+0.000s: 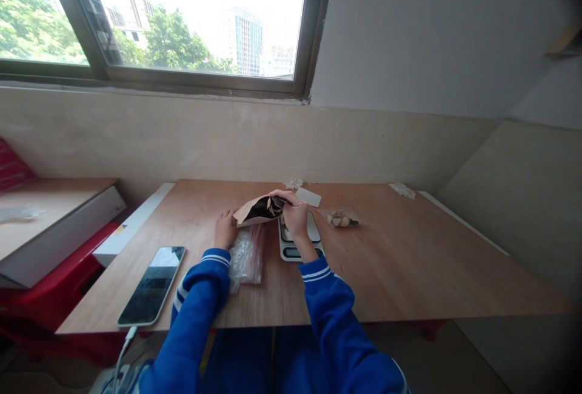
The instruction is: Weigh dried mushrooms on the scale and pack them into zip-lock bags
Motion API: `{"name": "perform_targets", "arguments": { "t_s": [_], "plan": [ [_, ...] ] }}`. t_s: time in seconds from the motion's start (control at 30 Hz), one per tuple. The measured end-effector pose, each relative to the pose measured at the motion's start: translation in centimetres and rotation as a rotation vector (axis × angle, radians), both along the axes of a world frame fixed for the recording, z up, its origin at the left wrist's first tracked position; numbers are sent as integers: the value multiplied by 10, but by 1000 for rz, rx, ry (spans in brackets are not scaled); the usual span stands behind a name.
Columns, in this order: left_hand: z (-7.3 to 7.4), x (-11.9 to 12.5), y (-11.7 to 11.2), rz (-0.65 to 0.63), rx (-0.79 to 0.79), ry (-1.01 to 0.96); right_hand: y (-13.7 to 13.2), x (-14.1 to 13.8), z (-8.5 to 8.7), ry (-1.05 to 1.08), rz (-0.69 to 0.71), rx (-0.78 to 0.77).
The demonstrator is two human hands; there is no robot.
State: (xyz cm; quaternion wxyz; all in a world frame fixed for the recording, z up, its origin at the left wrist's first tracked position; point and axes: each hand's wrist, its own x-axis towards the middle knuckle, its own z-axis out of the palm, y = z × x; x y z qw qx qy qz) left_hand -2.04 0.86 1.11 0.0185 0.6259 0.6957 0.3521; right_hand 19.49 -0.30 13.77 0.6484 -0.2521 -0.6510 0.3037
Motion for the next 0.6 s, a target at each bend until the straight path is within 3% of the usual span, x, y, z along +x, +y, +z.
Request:
{"name": "perform_targets", "arguments": {
  "t_s": [0.1,0.2,0.33,0.43,0.6],
  "plan": [
    [2,2,-2,9,-8,-2,6,4,2,159,-62,-91],
    [4,3,-4,24,-19,5,25,22,-12,305,-155,-153],
    [3,2,-3,42,-38,13,56,60,-58,355,-365,-276],
    [-1,0,0,51,-51,19,71,82,-94,211,-470,-375],
    [-6,-3,4,38,-63,30,77,87,-127,43,-467,-411]
  ]
}}
